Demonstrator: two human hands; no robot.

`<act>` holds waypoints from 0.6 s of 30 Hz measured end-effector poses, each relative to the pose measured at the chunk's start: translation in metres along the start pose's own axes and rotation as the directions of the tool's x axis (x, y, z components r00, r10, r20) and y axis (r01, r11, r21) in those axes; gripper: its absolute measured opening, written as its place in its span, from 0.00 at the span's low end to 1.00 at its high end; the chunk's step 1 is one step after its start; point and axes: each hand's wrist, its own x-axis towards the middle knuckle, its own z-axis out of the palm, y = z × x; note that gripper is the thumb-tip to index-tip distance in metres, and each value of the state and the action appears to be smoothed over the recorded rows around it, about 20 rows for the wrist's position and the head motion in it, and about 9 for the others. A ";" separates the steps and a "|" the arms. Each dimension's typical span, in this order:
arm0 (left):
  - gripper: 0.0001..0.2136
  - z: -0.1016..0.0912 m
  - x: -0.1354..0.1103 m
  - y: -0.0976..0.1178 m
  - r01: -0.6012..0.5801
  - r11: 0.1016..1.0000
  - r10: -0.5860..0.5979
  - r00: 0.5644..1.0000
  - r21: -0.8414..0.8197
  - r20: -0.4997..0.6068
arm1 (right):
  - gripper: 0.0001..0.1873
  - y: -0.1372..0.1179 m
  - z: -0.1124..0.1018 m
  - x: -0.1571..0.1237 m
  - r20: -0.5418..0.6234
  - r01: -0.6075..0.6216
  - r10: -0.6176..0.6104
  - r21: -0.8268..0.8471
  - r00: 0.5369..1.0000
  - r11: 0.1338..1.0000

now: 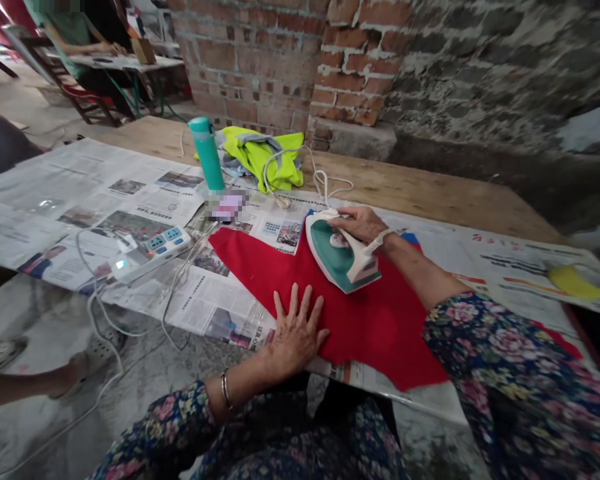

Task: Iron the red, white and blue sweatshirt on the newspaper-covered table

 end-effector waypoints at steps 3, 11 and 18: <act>0.31 0.002 0.001 0.000 0.001 1.000 -0.001 0.999 -0.001 -0.043 | 0.24 -0.001 -0.001 -0.021 0.136 -0.025 0.026 -0.006 0.990 1.000; 0.19 0.003 -0.032 0.004 -0.125 0.989 0.103 0.964 -0.075 -0.246 | 0.33 0.012 0.003 -0.068 0.574 0.141 -0.126 0.018 0.809 0.990; 0.19 -0.009 -0.043 0.000 -0.099 0.990 0.073 0.970 -0.103 -0.232 | 0.32 0.028 -0.051 -0.072 0.538 0.090 -0.031 -0.084 0.842 0.992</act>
